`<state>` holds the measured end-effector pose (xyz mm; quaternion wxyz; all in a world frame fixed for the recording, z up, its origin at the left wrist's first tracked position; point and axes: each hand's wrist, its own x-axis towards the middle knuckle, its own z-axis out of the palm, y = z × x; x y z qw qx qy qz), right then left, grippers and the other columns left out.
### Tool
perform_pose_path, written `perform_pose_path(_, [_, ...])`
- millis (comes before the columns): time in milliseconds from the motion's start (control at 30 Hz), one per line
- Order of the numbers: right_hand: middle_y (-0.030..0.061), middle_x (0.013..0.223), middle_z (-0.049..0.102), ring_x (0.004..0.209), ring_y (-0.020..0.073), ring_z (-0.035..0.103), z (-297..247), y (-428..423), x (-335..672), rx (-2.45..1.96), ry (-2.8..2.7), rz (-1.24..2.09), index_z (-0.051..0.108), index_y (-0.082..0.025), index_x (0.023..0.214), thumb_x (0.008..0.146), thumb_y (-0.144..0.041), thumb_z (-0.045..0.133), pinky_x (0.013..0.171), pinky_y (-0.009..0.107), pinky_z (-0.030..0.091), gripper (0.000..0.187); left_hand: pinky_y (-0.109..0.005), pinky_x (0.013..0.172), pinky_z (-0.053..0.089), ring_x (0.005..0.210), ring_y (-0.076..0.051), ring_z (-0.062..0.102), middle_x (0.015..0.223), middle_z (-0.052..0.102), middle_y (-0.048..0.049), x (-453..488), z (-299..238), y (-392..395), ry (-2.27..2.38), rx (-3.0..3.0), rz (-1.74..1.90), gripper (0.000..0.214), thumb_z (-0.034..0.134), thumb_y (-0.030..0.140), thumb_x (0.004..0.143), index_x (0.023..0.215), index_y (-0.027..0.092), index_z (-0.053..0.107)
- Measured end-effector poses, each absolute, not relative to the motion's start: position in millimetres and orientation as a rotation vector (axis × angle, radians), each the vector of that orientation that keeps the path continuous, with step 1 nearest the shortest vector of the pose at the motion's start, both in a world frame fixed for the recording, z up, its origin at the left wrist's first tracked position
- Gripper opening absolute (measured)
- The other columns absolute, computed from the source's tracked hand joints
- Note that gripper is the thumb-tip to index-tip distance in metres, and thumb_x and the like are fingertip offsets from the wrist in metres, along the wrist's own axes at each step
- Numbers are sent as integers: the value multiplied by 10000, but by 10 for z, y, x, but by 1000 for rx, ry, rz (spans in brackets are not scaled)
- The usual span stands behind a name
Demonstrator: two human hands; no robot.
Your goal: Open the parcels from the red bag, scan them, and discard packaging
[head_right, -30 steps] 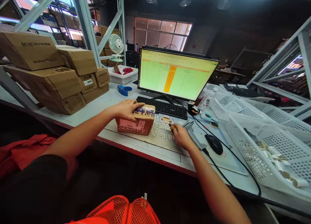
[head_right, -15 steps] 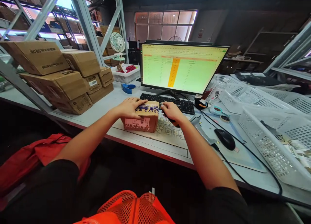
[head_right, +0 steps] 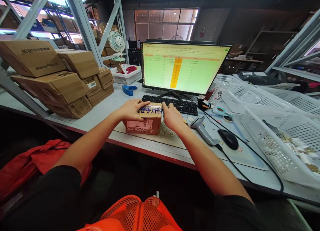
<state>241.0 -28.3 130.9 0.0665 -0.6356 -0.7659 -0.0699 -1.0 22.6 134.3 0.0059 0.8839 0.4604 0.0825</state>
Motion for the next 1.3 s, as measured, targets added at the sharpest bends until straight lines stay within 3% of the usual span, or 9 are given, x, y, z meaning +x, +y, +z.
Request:
perform_pose_path(333, [203,1291,552,1081,333,633,1244,-591,2368,-1946,-2296,-270,361,-138,1644,1085,-196,388,847,379,518,563,-483,1099,425,1282,-382,542,1389,578,-131,13,1424,261,1441,2749,225,1069,758,695,697,1632,351,371])
perform_pose_path(533, [168,1245,571,1058,311,633,1175,-783,2473,-1913,-2285,-216,398,-182,1634,1088,-222,410,824,356,510,547,-525,1069,439,1289,-443,555,1433,580,-186,124,1530,177,1606,2635,119,1152,642,873,694,1654,319,327])
perform_pose_path(667, [202,1283,564,1111,330,626,1133,-745,2693,-1994,-2196,-92,402,-127,1629,1070,-251,450,915,382,516,574,-512,1016,470,1203,-452,617,1314,687,-197,170,1773,96,1782,2473,-23,1130,483,1005,688,1518,244,563])
perform_pose_path(767, [216,1283,595,1147,339,622,1098,-711,2843,-1974,-2148,-44,425,-93,1611,1042,-223,450,986,414,509,585,-532,1068,444,1245,-447,602,1286,714,-190,158,1890,159,1901,2551,71,918,537,917,770,1335,216,718])
perform_pose_path(833, [215,1281,627,1177,349,616,1077,-699,2893,-1903,-2163,-33,456,-90,1590,1026,-218,452,1014,436,505,578,-521,1118,427,1333,-412,562,1413,665,-154,147,1864,244,1786,2653,191,781,565,787,858,1399,235,674])
perform_pose_path(933, [208,1323,646,1221,357,608,1054,-689,2910,-1785,-2195,-9,471,-89,1577,1019,-266,487,1047,459,498,586,-385,1175,408,1419,-263,529,1572,556,-49,123,1737,377,1338,2651,239,609,479,550,981,1526,286,543])
perform_pose_path(1033, [208,1369,635,1243,355,609,1036,-673,2926,-1732,-2170,12,479,-73,1568,1014,-306,509,1062,462,498,602,-326,1163,417,1385,-228,571,1556,572,-66,61,1666,455,1310,2508,240,580,467,467,991,1521,243,541])
perform_pose_path(1167, [218,1407,618,1271,357,607,1014,-636,2976,-1766,-2102,33,492,-47,1559,1013,-305,527,1093,467,484,604,-439,1083,487,1302,-366,627,1433,657,-167,-31,1699,385,1812,2387,151,683,554,649,933,1432,189,622])
perform_pose_path(1300, [201,1437,608,1319,337,587,1006,-556,2965,-1773,-2097,85,530,-55,1535,1008,-269,554,1131,434,458,568,-574,986,514,1160,-461,665,1200,734,-252,-22,1638,133,1996,2367,212,768,466,740,943,1331,112,677])
